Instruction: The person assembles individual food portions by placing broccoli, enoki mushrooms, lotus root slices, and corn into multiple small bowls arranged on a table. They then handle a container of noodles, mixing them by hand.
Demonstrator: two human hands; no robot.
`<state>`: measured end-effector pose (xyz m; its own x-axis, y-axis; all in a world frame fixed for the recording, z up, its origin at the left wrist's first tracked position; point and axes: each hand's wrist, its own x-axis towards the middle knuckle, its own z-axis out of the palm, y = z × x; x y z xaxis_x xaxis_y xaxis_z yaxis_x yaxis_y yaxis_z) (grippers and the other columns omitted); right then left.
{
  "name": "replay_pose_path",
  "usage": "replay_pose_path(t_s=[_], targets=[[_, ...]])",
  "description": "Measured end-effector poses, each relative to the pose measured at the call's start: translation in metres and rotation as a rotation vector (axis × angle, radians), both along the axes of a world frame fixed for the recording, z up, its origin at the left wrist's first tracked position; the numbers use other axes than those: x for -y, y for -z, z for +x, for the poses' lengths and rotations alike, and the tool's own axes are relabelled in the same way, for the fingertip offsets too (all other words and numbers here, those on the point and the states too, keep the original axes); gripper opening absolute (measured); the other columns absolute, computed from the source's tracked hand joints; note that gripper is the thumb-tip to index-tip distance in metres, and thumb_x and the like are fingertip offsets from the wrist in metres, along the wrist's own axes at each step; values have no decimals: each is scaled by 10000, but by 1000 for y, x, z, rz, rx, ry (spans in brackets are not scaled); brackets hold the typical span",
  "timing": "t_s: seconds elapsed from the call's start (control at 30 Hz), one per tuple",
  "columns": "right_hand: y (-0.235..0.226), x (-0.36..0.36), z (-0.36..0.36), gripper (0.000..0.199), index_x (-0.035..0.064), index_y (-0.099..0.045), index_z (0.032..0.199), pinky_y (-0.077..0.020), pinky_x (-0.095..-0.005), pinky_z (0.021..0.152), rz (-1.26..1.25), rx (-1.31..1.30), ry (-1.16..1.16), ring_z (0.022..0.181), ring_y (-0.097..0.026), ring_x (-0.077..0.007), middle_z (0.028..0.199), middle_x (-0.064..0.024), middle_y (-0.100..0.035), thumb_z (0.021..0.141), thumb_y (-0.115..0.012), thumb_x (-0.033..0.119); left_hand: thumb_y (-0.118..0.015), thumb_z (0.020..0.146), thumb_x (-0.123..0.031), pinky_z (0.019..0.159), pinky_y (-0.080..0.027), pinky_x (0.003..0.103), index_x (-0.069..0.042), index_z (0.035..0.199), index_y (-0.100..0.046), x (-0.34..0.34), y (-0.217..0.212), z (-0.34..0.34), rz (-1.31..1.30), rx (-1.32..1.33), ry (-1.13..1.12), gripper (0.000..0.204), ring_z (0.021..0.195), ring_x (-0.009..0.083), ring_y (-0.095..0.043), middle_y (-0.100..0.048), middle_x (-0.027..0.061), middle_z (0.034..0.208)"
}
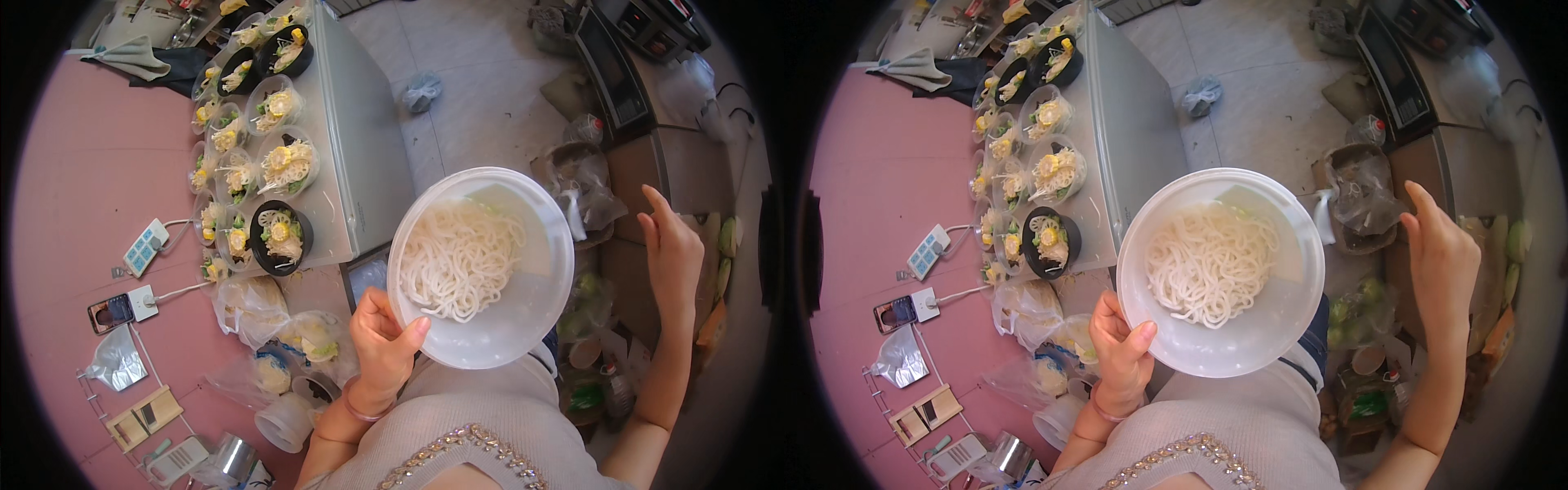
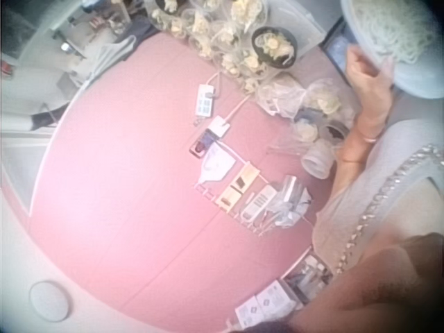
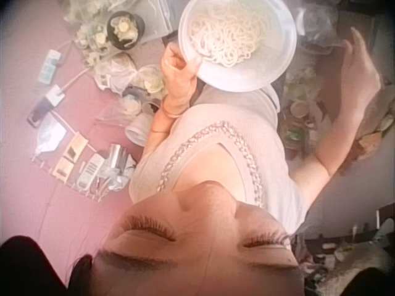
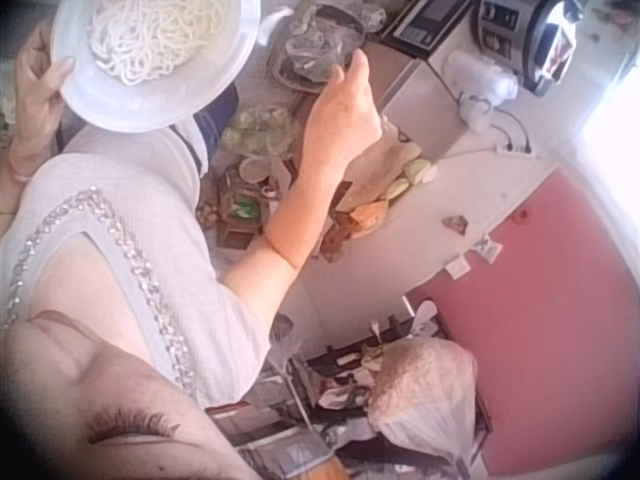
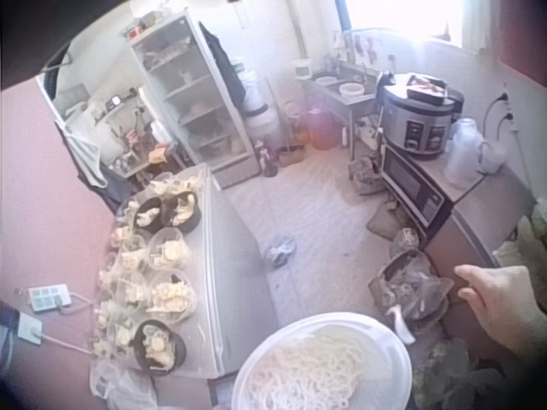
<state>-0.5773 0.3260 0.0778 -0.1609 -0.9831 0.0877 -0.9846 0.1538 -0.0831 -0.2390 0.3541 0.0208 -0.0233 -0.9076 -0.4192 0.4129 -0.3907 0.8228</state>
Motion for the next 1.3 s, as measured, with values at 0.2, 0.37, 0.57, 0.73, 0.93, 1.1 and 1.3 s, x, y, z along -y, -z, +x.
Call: replay_pose_path(t_s=[0.2,0.37,0.57,0.73,0.93,1.1,1.3], targets=[[-6,12,35,187,-12,-645,1017,-499,-326,617,-162,478,-165,680,-636,-259,834,-143,-661,830,-656,-20,-727,790,28,659,-474,201,-59,884,-458,0,-1,-4,-16,34,-5,298,697,44,-552,-605,24,805],[21,24,94,104,41,-608,834,-520,-348,577,277,403,-542,695,-659,-277,782,-109,-630,767,-685,63,-729,799,12,635,-470,200,-61,871,-449,-1,-2,-9,-32,114,78,298,681,40,-542,-579,12,782],[84,38,113,111,48,-625,780,-554,-355,639,438,102,-652,733,-697,-269,776,-105,-672,685,-676,24,-741,795,-8,606,-455,192,-64,865,-446,-5,2,-13,-107,137,126,309,663,37,-531,-553,-1,760],[85,34,113,99,41,-607,786,-549,-371,615,397,218,-648,712,-693,-287,749,-113,-669,703,-661,32,-737,794,-7,608,-452,192,-68,870,-445,-7,0,-9,-76,151,133,308,654,38,-521,-560,2,766],[66,36,122,56,41,-560,831,-526,-423,608,562,430,-616,690,-658,-329,778,-111,-646,791,-579,76,-733,783,-4,650,-467,209,-70,890,-443,-7,-4,-6,-16,70,59,317,694,47,-536,-600,22,811],[63,29,139,157,30,-587,925,-548,-437,657,455,641,-704,793,-681,-344,901,-156,-653,772,-607,61,-760,770,-45,683,-470,219,-72,895,-447,-9,-4,-2,-33,61,41,338,724,57,-543,-605,28,840],[87,21,180,217,86,-638,1038,-523,-463,702,583,787,-562,781,-665,-348,931,-126,-649,829,-605,136,-770,777,-71,726,-474,225,-64,912,-456,-10,-6,-5,-81,117,80,341,772,71,-554,-604,35,864]])
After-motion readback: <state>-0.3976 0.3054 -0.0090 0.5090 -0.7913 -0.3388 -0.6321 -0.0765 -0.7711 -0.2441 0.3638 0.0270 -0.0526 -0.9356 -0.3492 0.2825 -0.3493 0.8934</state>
